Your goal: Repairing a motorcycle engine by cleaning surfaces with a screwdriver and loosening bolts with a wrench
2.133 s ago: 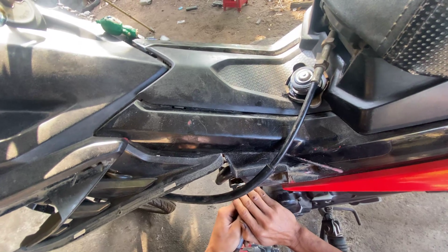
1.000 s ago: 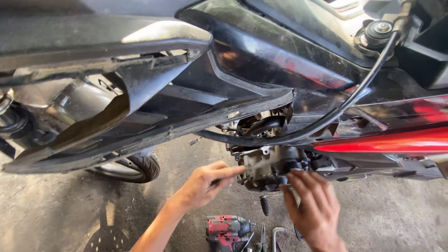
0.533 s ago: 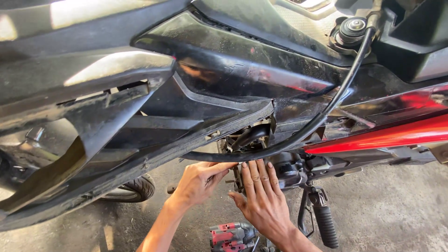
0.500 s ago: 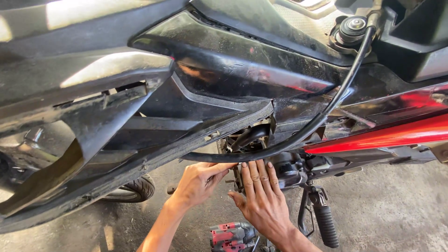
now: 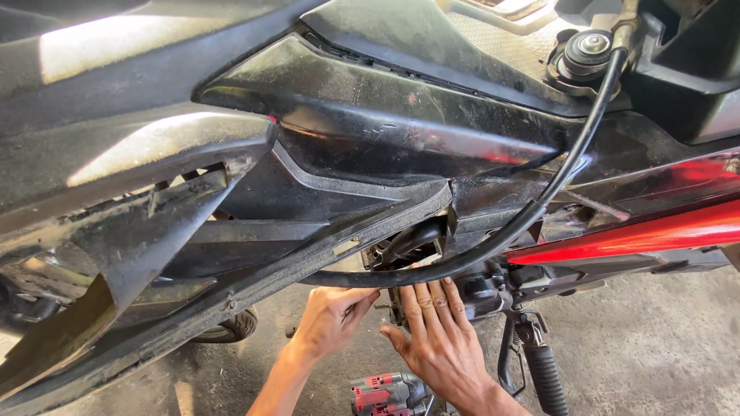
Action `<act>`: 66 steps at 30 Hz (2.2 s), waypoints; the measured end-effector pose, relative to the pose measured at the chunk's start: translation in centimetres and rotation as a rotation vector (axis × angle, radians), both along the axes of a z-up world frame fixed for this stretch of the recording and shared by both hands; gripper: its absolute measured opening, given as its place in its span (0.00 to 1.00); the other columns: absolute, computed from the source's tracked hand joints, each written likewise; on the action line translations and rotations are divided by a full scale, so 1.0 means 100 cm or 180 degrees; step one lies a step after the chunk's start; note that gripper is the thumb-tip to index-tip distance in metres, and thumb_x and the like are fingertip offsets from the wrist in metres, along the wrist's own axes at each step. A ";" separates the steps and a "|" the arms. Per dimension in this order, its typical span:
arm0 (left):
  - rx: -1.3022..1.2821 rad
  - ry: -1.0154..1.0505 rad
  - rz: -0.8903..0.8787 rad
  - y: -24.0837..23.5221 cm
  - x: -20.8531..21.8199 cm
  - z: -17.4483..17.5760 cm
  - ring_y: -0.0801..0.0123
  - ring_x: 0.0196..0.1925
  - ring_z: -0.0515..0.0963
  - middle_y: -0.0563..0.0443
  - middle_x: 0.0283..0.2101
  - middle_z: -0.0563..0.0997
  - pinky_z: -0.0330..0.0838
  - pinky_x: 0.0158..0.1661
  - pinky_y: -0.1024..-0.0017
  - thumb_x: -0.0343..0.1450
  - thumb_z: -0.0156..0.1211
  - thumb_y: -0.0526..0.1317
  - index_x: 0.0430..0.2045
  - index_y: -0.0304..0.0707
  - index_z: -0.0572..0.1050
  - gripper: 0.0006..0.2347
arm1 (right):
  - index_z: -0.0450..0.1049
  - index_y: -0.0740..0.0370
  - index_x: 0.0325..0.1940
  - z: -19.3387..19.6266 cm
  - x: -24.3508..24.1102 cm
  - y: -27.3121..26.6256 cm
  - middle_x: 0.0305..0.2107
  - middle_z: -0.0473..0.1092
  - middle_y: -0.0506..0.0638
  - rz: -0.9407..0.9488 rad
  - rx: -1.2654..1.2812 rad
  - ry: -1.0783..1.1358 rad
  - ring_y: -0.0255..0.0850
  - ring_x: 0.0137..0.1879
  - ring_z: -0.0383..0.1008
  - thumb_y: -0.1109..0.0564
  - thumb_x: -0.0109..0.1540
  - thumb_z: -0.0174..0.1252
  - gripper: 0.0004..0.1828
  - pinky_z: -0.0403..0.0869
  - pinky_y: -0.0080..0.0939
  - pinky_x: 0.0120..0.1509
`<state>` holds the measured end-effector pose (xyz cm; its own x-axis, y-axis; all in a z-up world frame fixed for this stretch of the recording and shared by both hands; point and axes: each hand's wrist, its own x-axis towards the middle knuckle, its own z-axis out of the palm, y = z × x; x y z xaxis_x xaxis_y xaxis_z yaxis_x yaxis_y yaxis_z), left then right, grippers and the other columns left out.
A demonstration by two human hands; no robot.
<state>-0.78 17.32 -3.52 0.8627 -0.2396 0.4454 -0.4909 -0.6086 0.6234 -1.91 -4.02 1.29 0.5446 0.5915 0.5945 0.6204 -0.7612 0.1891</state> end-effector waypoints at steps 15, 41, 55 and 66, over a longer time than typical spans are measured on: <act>-0.0311 -0.0105 -0.0195 -0.011 0.007 0.022 0.68 0.27 0.79 0.51 0.31 0.85 0.71 0.28 0.70 0.74 0.59 0.34 0.42 0.38 0.83 0.07 | 0.65 0.72 0.67 -0.013 0.007 -0.009 0.62 0.68 0.65 0.0013 0.0066 -0.0063 0.54 0.67 0.71 0.32 0.70 0.48 0.40 0.64 0.55 0.76; -0.0214 0.0105 -0.0471 -0.009 0.011 0.028 0.66 0.34 0.82 0.47 0.43 0.83 0.78 0.37 0.71 0.74 0.56 0.32 0.47 0.34 0.79 0.09 | 0.67 0.73 0.64 0.000 0.010 -0.022 0.57 0.71 0.65 0.0304 0.0249 -0.0042 0.57 0.64 0.72 0.32 0.69 0.51 0.39 0.67 0.56 0.74; -0.0158 0.0433 -0.0506 -0.007 0.018 0.052 0.71 0.24 0.72 0.53 0.26 0.75 0.67 0.26 0.72 0.76 0.56 0.35 0.32 0.37 0.73 0.03 | 0.64 0.73 0.67 -0.004 0.011 -0.023 0.61 0.68 0.64 0.0214 0.0334 0.0022 0.57 0.67 0.70 0.32 0.69 0.50 0.40 0.66 0.56 0.75; -0.0038 0.0380 -0.0240 -0.015 0.018 0.043 0.68 0.24 0.76 0.52 0.29 0.77 0.71 0.25 0.69 0.75 0.57 0.35 0.35 0.37 0.73 0.02 | 0.66 0.73 0.66 -0.007 0.016 -0.023 0.63 0.67 0.66 0.0127 0.0286 -0.0027 0.57 0.67 0.70 0.31 0.69 0.50 0.42 0.67 0.56 0.74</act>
